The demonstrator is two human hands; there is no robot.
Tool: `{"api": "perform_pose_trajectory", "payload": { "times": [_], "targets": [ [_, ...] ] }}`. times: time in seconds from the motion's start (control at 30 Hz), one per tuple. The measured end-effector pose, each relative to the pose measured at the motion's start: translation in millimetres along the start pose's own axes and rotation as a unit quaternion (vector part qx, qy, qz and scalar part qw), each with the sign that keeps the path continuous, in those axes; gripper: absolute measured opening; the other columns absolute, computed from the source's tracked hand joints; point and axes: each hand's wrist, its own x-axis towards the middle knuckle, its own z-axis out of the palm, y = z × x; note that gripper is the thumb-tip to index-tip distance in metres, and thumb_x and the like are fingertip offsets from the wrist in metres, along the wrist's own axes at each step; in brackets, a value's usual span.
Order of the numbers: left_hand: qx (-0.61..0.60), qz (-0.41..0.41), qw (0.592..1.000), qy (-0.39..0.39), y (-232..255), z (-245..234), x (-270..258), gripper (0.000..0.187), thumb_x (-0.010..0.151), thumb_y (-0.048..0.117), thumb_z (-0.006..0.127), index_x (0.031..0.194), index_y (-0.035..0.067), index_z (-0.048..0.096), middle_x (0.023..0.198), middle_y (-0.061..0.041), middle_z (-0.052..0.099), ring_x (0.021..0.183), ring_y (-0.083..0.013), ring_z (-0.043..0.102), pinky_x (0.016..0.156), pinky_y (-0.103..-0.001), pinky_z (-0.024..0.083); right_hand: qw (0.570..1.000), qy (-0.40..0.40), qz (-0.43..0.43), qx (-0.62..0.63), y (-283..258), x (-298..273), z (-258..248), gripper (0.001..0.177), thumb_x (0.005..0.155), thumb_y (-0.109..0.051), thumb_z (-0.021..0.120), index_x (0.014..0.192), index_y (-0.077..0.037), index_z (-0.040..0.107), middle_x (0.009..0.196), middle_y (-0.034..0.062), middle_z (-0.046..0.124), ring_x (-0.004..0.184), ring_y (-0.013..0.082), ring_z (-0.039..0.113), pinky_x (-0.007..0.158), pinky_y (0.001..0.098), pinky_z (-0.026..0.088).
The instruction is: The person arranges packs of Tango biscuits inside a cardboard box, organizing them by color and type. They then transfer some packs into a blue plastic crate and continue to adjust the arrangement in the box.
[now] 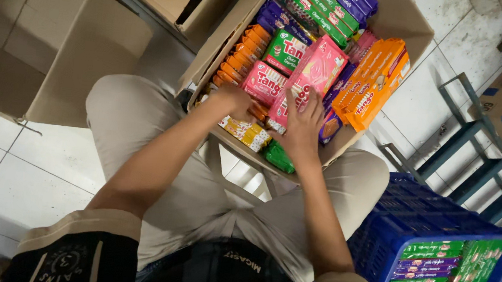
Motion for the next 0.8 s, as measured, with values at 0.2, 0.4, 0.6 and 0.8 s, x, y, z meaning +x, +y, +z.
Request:
{"api": "perform_pose_trajectory", "payload": {
  "times": [0.2, 0.4, 0.6, 0.8],
  "targets": [
    [-0.082, 0.081, 0.993, -0.021, 13, 2, 15, 0.069, 0.089, 0.061, 0.047, 0.131, 0.009, 0.064, 0.136, -0.019, 0.063, 0.133, -0.0383, 0.052, 0.112, -0.051, 0.041, 0.992, 0.049, 0.025, -0.111, 4, 5, 31, 0.093, 0.068, -0.015, 0.088, 0.148, -0.018, 0.041, 0.149, 0.0299, 0.024, 0.141, 0.0495, 0.021, 0.111, 0.0649, 0.028],
    [-0.101, 0.051, 0.993, 0.013, 14, 18, 42, 0.082, 0.087, 0.062, 0.056, 0.139, -0.001, 0.048, 0.132, -0.028, 0.060, 0.128, -0.0425, 0.055, 0.102, -0.056, 0.048, 0.983, 0.134, 0.014, -0.124, 19, 18, 40, 0.086, 0.069, -0.018, 0.088, 0.145, -0.019, 0.048, 0.148, 0.0287, 0.029, 0.139, 0.0487, 0.029, 0.106, 0.0569, 0.040],
    [-0.150, 0.067, 0.986, 0.039, 17, 5, 28, 0.082, 0.091, 0.050, 0.056, 0.142, -0.009, 0.033, 0.136, -0.035, 0.054, 0.132, -0.0483, 0.048, 0.106, -0.061, 0.042, 0.991, 0.104, 0.036, -0.078, 24, 27, 36, 0.095, 0.066, -0.021, 0.093, 0.148, -0.019, 0.045, 0.151, 0.0284, 0.024, 0.141, 0.0498, 0.025, 0.107, 0.0611, 0.040],
    [-0.154, 0.045, 0.980, 0.119, 8, 11, 43, 0.068, 0.091, 0.044, 0.059, 0.136, -0.006, 0.045, 0.131, -0.033, 0.057, 0.129, -0.0489, 0.050, 0.100, -0.064, 0.045, 0.992, 0.124, 0.009, -0.028, 28, 27, 33, 0.086, 0.068, -0.011, 0.091, 0.144, -0.016, 0.050, 0.148, 0.0277, 0.027, 0.138, 0.0534, 0.026, 0.108, 0.0646, 0.039]
  ]
}}
